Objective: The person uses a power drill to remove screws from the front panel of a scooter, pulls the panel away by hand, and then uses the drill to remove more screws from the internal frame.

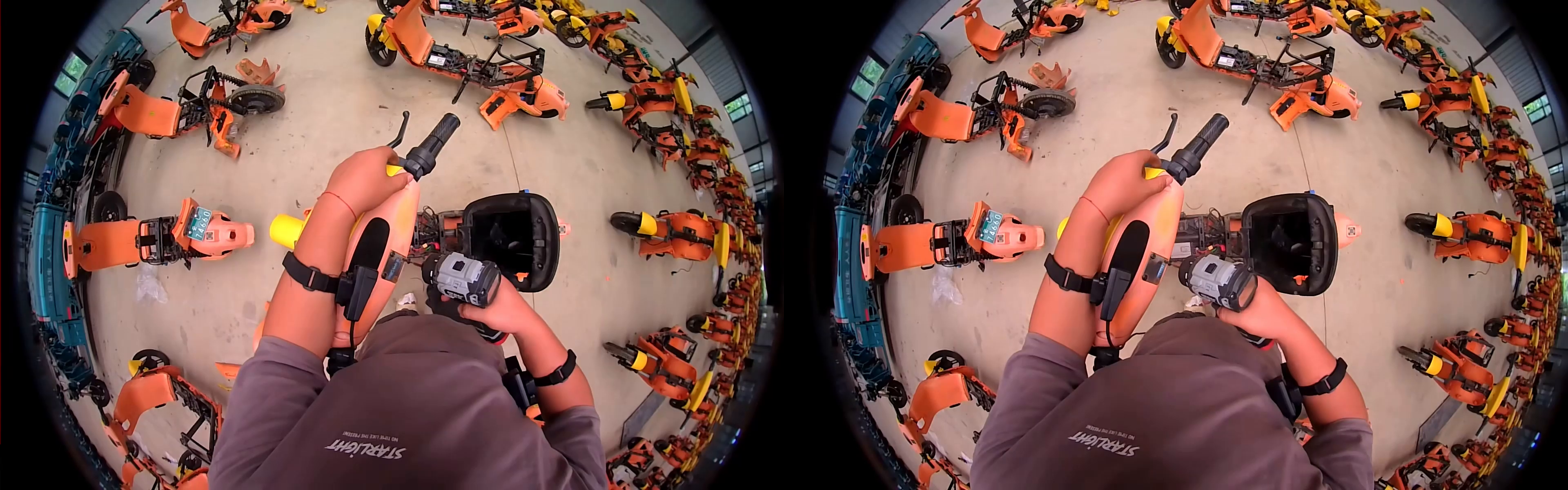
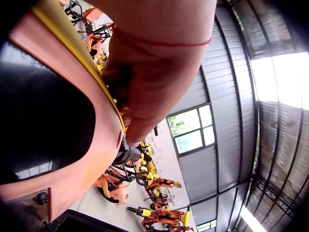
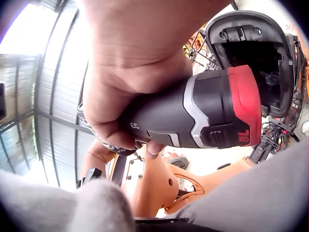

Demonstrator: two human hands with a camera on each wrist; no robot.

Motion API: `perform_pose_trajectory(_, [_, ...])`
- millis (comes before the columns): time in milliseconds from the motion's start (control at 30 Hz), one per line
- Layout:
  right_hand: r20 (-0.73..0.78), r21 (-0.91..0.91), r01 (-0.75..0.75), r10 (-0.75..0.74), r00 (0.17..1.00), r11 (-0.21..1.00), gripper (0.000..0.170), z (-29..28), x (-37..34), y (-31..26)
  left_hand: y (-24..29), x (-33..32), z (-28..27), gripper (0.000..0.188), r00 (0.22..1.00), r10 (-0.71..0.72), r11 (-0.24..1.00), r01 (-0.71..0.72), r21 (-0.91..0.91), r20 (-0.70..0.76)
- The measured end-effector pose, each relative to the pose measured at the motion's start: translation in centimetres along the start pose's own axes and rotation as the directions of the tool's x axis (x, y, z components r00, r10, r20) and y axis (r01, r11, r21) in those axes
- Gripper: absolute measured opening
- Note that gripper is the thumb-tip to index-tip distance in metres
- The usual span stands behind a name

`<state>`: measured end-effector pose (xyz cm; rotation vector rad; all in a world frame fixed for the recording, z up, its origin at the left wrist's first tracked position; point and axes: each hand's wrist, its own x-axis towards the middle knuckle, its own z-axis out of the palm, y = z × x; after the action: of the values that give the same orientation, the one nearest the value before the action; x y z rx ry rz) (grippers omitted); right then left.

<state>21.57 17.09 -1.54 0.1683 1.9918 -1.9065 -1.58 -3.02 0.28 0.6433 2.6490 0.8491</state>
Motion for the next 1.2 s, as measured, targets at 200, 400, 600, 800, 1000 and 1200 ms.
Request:
perform_pose_trajectory(200, [-0.032,-0.130,-0.017,0.013,0.999,0.991,0.042,-0.2,0.3,0.1,-0.1,0.0,0.1,0.044,1.000,0.015,1.000,-0.015,0.009,-0.003])
perform_pose_trajectory(400, [-0.014,-0.216,-0.047,0.046,0.999,0.975,0.039,0.0,0.6,-1.4,-0.5,0.3,0.4,0.039,0.999,0.045,0.998,-0.047,0.046,0.027])
perform_pose_trajectory(600, [-0.010,-0.186,-0.081,0.081,0.997,0.979,0.036,0.6,0.6,-2.3,-0.5,0.3,0.5,0.040,0.998,0.050,0.998,-0.049,-0.027,0.049])
perform_pose_trajectory(800, [0.013,-0.355,-0.083,0.093,0.996,0.931,0.035,0.1,0.9,-2.9,-0.6,0.4,0.2,0.039,0.996,0.048,0.998,-0.044,-0.052,0.074])
perform_pose_trajectory(1000, [-0.033,-0.350,-0.100,0.095,0.995,0.931,0.038,0.1,0.9,-3.1,-0.3,0.1,0.2,0.035,0.996,0.033,0.999,-0.031,-0.019,0.085])
perform_pose_trajectory(1200, [0.030,-0.366,-0.184,0.209,0.978,0.912,0.054,0.2,1.3,-5.0,0.4,-0.2,-0.3,0.036,0.995,-0.008,0.999,0.012,-0.042,0.101])
